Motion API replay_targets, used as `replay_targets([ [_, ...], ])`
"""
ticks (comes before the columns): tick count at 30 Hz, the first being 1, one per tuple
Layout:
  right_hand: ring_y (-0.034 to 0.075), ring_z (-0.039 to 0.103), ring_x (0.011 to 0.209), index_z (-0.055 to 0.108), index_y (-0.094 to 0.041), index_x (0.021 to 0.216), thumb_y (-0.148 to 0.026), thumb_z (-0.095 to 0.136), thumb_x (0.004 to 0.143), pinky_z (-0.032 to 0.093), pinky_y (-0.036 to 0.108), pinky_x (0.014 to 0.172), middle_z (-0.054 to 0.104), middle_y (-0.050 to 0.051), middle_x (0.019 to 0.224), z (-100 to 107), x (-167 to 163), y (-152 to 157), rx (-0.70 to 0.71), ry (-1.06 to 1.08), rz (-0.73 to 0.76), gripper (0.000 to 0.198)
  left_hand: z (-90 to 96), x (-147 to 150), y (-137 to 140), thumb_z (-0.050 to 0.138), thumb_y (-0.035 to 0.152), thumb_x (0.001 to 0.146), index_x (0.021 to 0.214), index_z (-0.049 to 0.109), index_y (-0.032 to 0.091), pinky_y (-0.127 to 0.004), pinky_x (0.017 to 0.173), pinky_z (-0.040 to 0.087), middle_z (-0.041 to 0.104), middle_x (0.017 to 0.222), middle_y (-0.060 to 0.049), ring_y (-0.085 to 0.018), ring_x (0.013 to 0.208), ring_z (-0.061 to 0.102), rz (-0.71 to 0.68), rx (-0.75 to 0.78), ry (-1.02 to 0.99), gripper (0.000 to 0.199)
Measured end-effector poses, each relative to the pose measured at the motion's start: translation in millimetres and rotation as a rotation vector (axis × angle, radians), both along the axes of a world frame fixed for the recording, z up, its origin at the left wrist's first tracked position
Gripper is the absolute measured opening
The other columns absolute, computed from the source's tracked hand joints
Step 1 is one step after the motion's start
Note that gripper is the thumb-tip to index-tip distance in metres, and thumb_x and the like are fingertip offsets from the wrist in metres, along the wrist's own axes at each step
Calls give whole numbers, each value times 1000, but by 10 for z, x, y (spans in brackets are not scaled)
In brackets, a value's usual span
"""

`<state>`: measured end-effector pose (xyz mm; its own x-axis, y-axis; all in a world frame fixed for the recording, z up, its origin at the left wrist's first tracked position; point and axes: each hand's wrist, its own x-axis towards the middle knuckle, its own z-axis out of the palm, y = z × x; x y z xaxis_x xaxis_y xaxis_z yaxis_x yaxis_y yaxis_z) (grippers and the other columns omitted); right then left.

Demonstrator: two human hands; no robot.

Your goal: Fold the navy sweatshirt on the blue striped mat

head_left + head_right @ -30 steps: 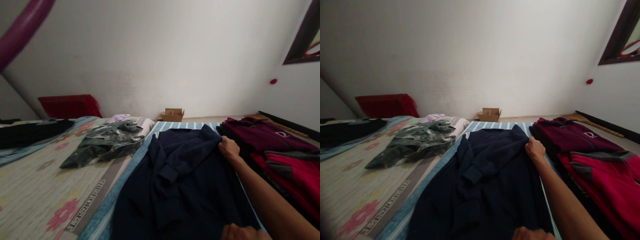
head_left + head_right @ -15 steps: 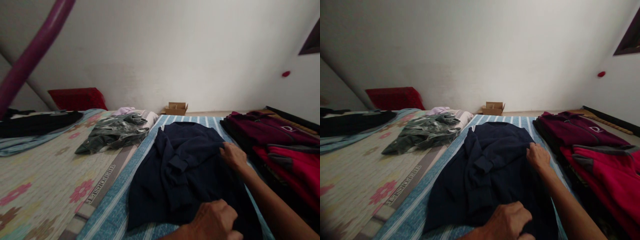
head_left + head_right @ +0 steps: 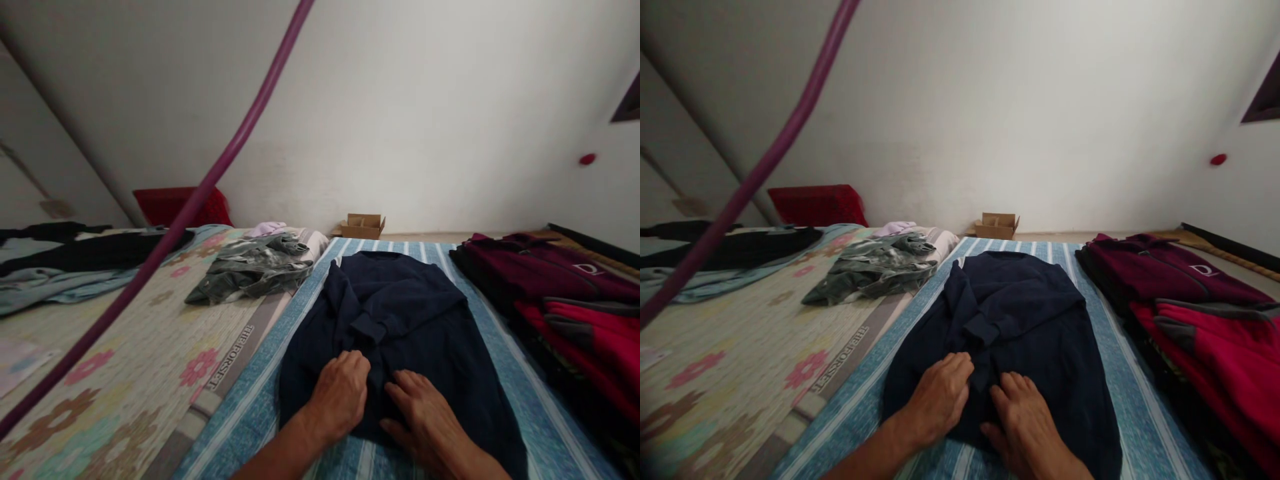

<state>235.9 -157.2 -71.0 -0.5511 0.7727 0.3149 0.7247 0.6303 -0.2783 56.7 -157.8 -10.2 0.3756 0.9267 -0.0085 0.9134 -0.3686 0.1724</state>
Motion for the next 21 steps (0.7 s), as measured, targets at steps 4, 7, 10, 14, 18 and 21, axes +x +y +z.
replay_targets([
  [4, 30, 53, 110, 61, -20, 115, -38, 65, 73, 43, 42, 93, 58, 14, 120, -184, 24, -45, 83, 15, -13, 46, 330, -302, 380, 38, 12, 81, 83, 56, 20, -26, 76, 44, 63, 85, -4, -16, 83, 59, 228, 155, -212, 19],
  [7, 34, 47, 118, 56, -21, 123, -44, 69, 67, 41, 47, 94, 51, 18, 129, -216, 39, -80, 63, -27, 18, 62, 714, -743, 790, 39, 16, 81, 88, 59, 17, -31, 79, 44, 64, 86, -8, -20, 86, 59, 555, 482, -253, 21],
  [10, 36, 39, 124, 53, -21, 126, -42, 70, 66, 39, 50, 95, 42, 19, 137, -185, 29, -98, 51, -45, 48, 66, 973, -1114, 1127, 37, 20, 83, 102, 57, 12, -35, 88, 42, 63, 102, -12, -24, 99, 57, 858, 781, -309, 28],
  [14, 34, 42, 123, 55, -19, 123, -37, 63, 74, 36, 50, 98, 50, 16, 131, -168, -23, -105, 165, -13, 122, 53, 817, -1132, 1201, 45, 25, 81, 120, 48, 12, -33, 97, 38, 56, 121, -12, -22, 114, 49, 585, 725, -279, 41],
  [18, 28, 53, 110, 60, -18, 111, -28, 55, 81, 38, 44, 96, 63, 11, 114, -230, -105, -132, 355, 51, 174, 32, 331, -907, 926, 50, 26, 80, 121, 48, 12, -32, 103, 32, 46, 131, -14, -23, 123, 41, 472, 555, -75, 44],
  [21, 26, 57, 100, 61, -19, 105, -22, 51, 82, 40, 40, 91, 66, 9, 104, -284, -160, -159, 470, 89, 160, 25, 71, -855, 691, 48, 29, 82, 113, 53, 13, -35, 97, 38, 55, 119, -15, -26, 115, 49, 565, 330, 73, 36],
])
